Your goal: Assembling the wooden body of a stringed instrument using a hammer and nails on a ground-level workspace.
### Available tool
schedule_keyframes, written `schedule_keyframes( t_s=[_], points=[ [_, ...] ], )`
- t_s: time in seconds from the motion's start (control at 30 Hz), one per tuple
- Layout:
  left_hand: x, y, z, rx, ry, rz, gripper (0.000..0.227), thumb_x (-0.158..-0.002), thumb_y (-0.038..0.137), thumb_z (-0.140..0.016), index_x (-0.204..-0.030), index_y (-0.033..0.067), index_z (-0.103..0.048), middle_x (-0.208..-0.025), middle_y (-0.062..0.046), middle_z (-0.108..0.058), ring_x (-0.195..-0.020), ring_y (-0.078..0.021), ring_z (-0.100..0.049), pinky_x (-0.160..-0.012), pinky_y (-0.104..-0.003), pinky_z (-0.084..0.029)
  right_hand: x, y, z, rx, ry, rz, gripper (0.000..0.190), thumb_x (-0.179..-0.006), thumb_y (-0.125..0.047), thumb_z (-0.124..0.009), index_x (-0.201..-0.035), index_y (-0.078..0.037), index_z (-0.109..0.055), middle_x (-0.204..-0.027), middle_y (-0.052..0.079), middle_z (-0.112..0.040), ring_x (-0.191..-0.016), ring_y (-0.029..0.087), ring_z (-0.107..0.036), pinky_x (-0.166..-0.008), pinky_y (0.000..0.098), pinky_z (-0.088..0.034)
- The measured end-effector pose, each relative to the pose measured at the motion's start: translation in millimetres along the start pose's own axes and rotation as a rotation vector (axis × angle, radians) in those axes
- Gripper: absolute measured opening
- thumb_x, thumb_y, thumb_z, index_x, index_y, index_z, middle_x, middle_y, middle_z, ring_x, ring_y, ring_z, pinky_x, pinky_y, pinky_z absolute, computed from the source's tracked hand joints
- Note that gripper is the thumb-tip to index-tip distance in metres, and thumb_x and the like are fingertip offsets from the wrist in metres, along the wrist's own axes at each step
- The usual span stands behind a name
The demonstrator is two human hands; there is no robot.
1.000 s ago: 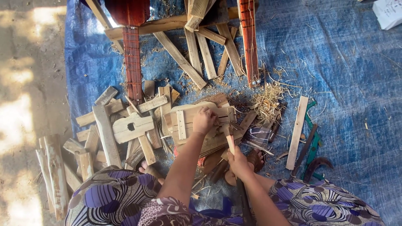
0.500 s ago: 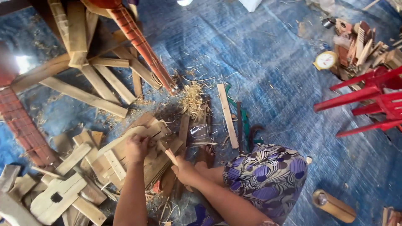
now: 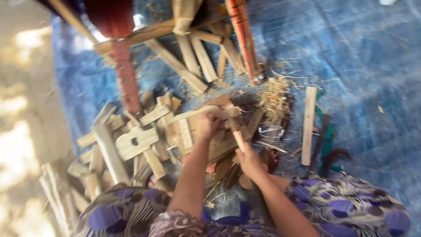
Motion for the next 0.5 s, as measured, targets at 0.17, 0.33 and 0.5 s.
schedule_keyframes(
  t_s=[0.17, 0.33, 0.5],
  points=[
    [-1.1, -4.7, 5.9, 0.002, 0.149, -0.063, 0.017, -0.075, 0.036, -0.085, -0.079, 0.0221, -0.075, -0.086, 0.002, -0.067, -0.092, -0.0232, -0.068, -0.079, -0.034, -0.059, -16.8, -42.2, 25.9, 0.004, 0.024, 0.083, 0.041, -0.104, -0.041, -0.052, -0.121, -0.004, -0.056, -0.086, 0.026, -0.073, -0.083, 0.042, -0.075, -0.066, 0.0495, -0.062],
    [2.4, -2.9, 5.2, -0.004, 0.221, -0.131, 0.022, -0.068, 0.037, -0.089, -0.073, 0.0232, -0.072, -0.079, 0.002, -0.065, -0.087, -0.0219, -0.067, -0.077, -0.032, -0.059, -26.2, -55.4, 17.7, 0.126, 0.078, 0.156, 0.036, -0.106, -0.04, -0.049, -0.118, -0.006, -0.052, -0.078, 0.022, -0.071, -0.076, 0.037, -0.075, -0.06, 0.0454, -0.062],
    [0.5, -2.5, 6.2, 0.009, 0.219, -0.149, 0.02, -0.069, 0.034, -0.087, -0.076, 0.0221, -0.073, -0.084, 0.003, -0.069, -0.086, -0.0224, -0.067, -0.079, -0.034, -0.06, -40.5, -37.1, -3.8, 0.157, -0.028, 0.113, 0.032, -0.106, -0.037, -0.046, -0.121, -0.008, -0.049, -0.078, 0.023, -0.071, -0.073, 0.04, -0.075, -0.055, 0.0459, -0.062]
  ],
)
Point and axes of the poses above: each hand's wrist, its own x-axis away from the middle knuckle, its own z-axis out of the back of the hand, y = z × x, the point moved 6 cm from there along -x, towards the middle knuckle
